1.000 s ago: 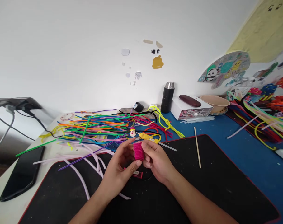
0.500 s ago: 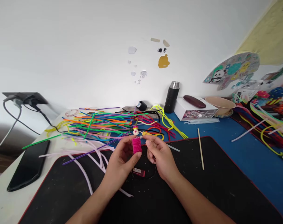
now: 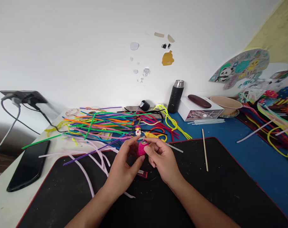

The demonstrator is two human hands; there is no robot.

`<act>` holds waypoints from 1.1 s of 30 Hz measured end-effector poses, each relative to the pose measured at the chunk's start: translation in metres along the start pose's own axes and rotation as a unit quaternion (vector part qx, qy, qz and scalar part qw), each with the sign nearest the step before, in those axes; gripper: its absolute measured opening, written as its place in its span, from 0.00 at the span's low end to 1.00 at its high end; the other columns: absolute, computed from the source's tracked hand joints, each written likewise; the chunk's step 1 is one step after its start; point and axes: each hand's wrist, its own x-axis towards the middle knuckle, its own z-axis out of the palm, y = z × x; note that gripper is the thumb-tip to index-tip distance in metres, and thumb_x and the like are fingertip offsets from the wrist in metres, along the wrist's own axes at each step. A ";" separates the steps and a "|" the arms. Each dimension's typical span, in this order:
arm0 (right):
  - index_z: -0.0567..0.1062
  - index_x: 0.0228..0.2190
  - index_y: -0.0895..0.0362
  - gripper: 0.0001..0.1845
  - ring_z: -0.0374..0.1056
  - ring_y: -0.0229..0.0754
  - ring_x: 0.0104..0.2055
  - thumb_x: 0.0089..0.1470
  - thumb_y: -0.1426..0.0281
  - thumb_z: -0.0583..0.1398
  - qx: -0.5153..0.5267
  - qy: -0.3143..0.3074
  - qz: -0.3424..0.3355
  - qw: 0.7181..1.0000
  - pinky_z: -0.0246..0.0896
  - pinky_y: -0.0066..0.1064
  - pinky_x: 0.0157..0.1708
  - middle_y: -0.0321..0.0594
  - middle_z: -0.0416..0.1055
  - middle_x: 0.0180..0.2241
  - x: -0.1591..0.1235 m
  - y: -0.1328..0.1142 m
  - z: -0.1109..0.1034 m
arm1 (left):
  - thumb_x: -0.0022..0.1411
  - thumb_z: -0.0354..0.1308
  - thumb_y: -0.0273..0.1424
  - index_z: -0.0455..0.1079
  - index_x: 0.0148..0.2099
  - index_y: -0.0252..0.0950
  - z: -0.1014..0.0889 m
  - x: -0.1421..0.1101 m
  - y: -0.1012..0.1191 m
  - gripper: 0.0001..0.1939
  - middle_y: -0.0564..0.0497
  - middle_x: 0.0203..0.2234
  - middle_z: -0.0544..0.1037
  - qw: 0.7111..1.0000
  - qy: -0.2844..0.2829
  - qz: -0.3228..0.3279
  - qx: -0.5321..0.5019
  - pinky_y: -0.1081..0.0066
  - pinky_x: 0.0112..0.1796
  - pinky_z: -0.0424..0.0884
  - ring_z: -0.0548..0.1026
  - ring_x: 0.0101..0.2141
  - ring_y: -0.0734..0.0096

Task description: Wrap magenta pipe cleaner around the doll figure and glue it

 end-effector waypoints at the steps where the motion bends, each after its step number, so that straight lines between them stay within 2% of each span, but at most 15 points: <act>1: 0.82 0.44 0.54 0.20 0.53 0.31 0.17 0.56 0.55 0.72 -0.004 0.003 -0.003 1.000 0.46 0.28 0.18 0.25 0.59 0.19 -0.001 -0.001 0.000 | 0.71 0.63 0.30 0.66 0.67 0.47 -0.001 0.000 0.001 0.26 0.48 0.49 0.78 1.000 0.002 -0.004 -0.013 0.59 0.52 0.76 0.79 0.49 0.60; 4: 0.82 0.44 0.53 0.19 0.54 0.32 0.17 0.56 0.55 0.72 -0.019 0.004 -0.012 1.000 0.46 0.29 0.19 0.25 0.59 0.19 -0.003 -0.006 0.002 | 0.72 0.63 0.33 0.70 0.63 0.46 -0.003 0.000 0.003 0.19 0.47 0.51 0.79 0.999 0.014 -0.008 -0.042 0.61 0.53 0.76 0.78 0.51 0.60; 10: 0.83 0.43 0.52 0.15 0.55 0.35 0.19 0.57 0.59 0.71 -0.075 0.001 -0.027 0.997 0.50 0.32 0.23 0.26 0.60 0.19 -0.009 -0.011 0.004 | 0.72 0.65 0.35 0.76 0.53 0.43 -0.006 0.003 0.003 0.10 0.48 0.48 0.79 0.996 0.035 -0.012 -0.085 0.64 0.51 0.77 0.79 0.50 0.62; 14: 0.83 0.42 0.52 0.12 0.56 0.36 0.21 0.58 0.60 0.70 -0.096 0.004 -0.032 0.995 0.52 0.33 0.25 0.26 0.61 0.19 -0.011 -0.009 0.005 | 0.72 0.65 0.35 0.77 0.52 0.43 -0.006 0.003 0.004 0.09 0.48 0.48 0.79 0.995 0.036 -0.008 -0.095 0.65 0.52 0.77 0.78 0.52 0.61; 23: 0.82 0.45 0.53 0.15 0.56 0.36 0.20 0.58 0.60 0.70 -0.118 0.011 -0.033 0.992 0.52 0.32 0.24 0.26 0.60 0.20 -0.011 -0.010 0.005 | 0.71 0.66 0.34 0.77 0.52 0.42 -0.007 0.003 0.006 0.09 0.47 0.46 0.80 0.996 0.019 -0.025 -0.082 0.62 0.51 0.79 0.80 0.48 0.59; 33: 0.82 0.44 0.52 0.13 0.56 0.36 0.21 0.59 0.61 0.69 -0.128 0.015 -0.042 0.991 0.53 0.32 0.25 0.26 0.60 0.20 -0.011 -0.008 0.003 | 0.69 0.66 0.32 0.77 0.51 0.43 -0.007 0.004 0.006 0.10 0.49 0.46 0.82 0.997 0.023 -0.037 -0.069 0.63 0.49 0.80 0.81 0.46 0.61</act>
